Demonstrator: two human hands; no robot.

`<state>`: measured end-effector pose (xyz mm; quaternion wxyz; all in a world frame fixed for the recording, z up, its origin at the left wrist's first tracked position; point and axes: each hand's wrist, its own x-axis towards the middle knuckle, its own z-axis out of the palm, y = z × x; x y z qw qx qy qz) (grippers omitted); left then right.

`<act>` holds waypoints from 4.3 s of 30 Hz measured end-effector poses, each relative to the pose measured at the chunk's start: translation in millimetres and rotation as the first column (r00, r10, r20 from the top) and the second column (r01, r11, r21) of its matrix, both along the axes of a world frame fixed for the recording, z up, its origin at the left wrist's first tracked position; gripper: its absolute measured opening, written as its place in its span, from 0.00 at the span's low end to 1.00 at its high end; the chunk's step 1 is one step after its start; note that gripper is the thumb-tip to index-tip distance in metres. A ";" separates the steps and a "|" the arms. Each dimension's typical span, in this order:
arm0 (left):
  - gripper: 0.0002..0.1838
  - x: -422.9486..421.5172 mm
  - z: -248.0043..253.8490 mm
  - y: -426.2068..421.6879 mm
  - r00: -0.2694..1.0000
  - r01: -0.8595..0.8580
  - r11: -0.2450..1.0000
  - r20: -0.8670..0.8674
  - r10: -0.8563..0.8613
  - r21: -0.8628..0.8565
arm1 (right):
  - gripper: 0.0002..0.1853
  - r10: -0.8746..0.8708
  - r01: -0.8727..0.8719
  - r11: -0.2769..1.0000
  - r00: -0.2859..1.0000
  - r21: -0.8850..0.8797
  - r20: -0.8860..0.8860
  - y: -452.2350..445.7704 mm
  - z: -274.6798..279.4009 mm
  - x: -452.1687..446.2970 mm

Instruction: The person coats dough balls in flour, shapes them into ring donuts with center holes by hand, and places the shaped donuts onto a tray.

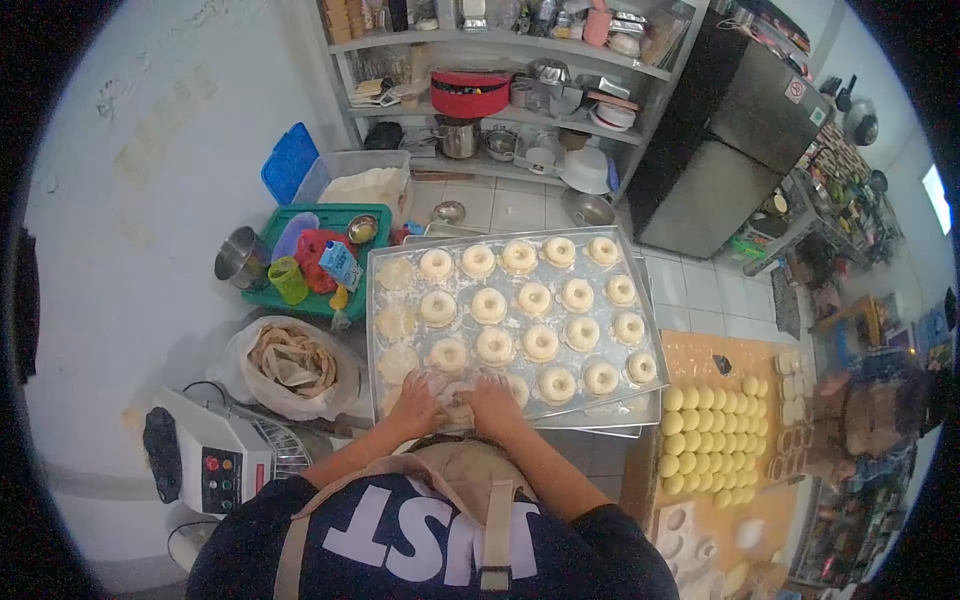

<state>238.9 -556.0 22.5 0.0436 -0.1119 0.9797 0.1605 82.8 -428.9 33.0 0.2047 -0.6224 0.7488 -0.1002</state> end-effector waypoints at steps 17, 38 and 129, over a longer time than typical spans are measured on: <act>0.39 -16.8 0.0 -8.4 0.965 0.216 0.960 -0.192 -0.181 0.178 | 0.26 -0.320 0.371 0.892 0.922 -0.257 0.220 12.6 23.9 -22.8; 0.40 -185.8 40.0 181.7 0.535 0.816 0.571 -0.481 -0.695 0.083 | 0.22 -0.893 0.792 -0.446 -0.366 -0.416 0.261 476.7 -7.2 66.2; 0.54 -278.1 57.9 391.0 0.241 0.945 0.326 -0.690 -0.683 0.008 | 0.30 -0.836 0.838 -0.533 -0.502 0.114 -0.222 617.2 11.8 128.2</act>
